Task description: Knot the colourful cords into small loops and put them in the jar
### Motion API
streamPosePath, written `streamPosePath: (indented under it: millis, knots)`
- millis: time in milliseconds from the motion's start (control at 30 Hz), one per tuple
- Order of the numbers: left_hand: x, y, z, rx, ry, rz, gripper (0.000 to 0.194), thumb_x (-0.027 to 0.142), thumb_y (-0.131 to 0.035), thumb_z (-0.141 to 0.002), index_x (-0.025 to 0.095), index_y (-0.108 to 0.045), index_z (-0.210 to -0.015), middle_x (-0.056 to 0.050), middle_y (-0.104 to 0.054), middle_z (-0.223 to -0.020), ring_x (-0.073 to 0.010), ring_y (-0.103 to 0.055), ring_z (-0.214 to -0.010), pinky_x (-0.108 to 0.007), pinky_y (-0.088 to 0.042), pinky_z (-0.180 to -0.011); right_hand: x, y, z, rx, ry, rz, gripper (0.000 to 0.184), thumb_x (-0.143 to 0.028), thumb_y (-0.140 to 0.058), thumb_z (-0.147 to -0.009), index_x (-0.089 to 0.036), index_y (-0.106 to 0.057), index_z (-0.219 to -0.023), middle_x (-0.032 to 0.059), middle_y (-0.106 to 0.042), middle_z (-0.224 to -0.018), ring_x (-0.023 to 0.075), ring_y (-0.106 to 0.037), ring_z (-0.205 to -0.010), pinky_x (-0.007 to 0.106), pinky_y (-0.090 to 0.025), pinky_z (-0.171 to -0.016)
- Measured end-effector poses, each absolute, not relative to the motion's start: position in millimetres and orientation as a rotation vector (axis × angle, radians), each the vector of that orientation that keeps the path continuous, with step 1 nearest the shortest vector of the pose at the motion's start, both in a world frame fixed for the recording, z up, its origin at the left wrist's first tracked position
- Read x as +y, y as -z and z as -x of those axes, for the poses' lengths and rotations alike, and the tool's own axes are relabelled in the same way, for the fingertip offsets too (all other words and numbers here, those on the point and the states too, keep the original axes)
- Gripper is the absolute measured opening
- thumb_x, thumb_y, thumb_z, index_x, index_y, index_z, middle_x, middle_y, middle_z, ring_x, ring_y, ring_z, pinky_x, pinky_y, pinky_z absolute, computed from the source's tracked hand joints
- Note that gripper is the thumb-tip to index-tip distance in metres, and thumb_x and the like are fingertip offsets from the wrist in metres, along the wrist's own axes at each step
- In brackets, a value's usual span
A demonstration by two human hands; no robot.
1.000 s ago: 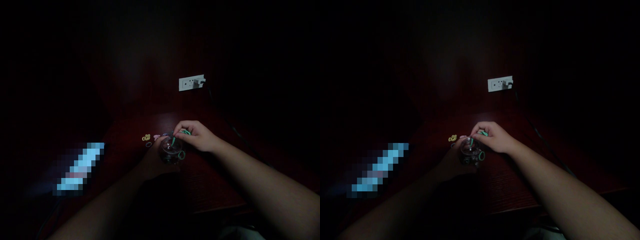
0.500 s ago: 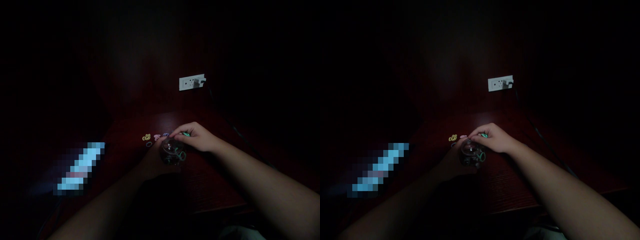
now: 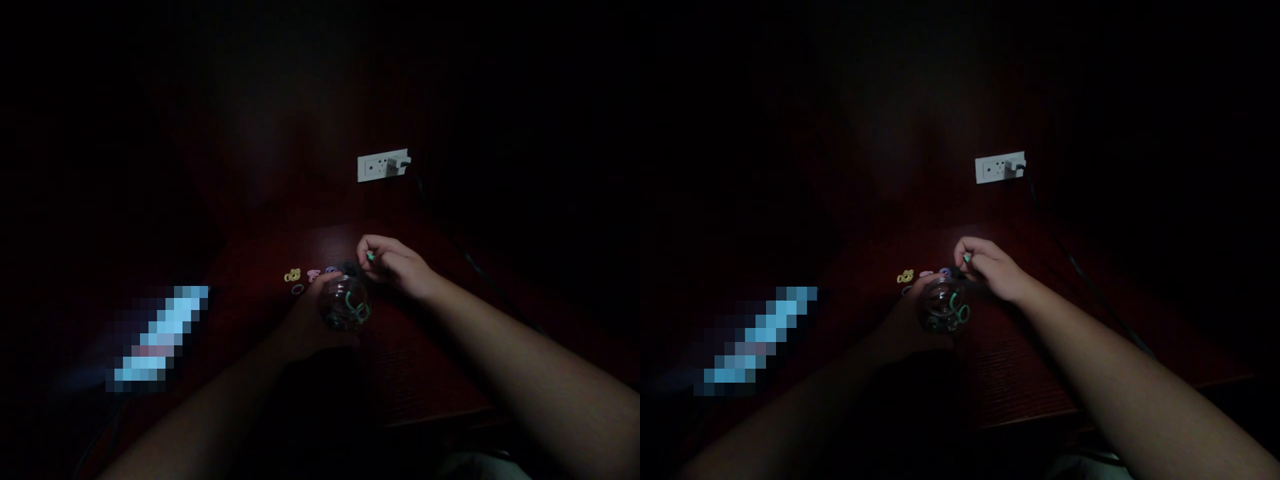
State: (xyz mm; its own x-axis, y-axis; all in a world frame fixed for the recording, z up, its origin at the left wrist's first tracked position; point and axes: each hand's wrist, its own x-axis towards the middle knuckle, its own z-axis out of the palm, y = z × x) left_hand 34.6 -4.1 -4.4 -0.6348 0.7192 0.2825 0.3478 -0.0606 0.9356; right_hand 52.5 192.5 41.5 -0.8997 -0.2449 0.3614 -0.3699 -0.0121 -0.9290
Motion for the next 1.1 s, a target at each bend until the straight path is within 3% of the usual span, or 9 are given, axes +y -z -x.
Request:
streamPosePath:
  millis: [300,700,933,1100]
  knots:
    - [-5.6,6.1,-32.1,1.986,-1.698,-1.147,0.098,0.015,-0.082,-0.044,0.023,-0.031,-0.127,-0.013,-0.039,-0.133,-0.0299,-0.041,-0.121,-0.047,-0.032,-0.1,193.7,-37.1,-43.9,-2.156,-1.818,-0.528,0.009,-0.019,-0.043,-0.079,-0.016,-0.049,-0.074,-0.0064,-0.038,-0.051,0.0058,-0.03,-0.042,0.02,-0.023,-0.042]
    - [-5.5,8.1,-32.6,1.944,-1.716,-1.141,0.097,0.017,-0.081,-0.047,0.023,-0.029,-0.129,-0.013,-0.041,-0.131,-0.0283,-0.044,-0.117,-0.045,-0.037,-0.097,190.5,-36.5,-44.1,-2.156,-1.828,-0.563,0.011,-0.027,-0.047,-0.083,-0.016,-0.049,-0.081,-0.0063,-0.042,-0.055,0.0055,-0.032,-0.044,0.02,-0.025,-0.044]
    - [-5.6,9.8,-32.9,1.93,-1.735,-1.133,0.098,0.016,-0.082,-0.046,0.023,-0.029,-0.128,-0.012,-0.043,-0.129,-0.0279,-0.045,-0.116,-0.044,-0.039,-0.095,188.8,-39.4,-48.5,-2.215,-1.817,-0.6,0.015,-0.028,-0.049,-0.081,-0.014,-0.05,-0.078,-0.0016,-0.049,-0.063,0.0069,-0.039,-0.052,0.021,-0.028,-0.047]
    - [-6.0,5.3,-34.9,1.983,-1.725,-1.12,0.098,0.017,-0.082,-0.046,0.023,-0.029,-0.128,-0.013,-0.043,-0.129,-0.0291,-0.044,-0.117,-0.045,-0.037,-0.096,189.9,-37.4,-48.7,-2.188,-1.855,-0.621,0.012,-0.026,-0.046,-0.083,-0.015,-0.049,-0.08,-0.0047,-0.044,-0.057,0.0055,-0.034,-0.047,0.02,-0.026,-0.045]
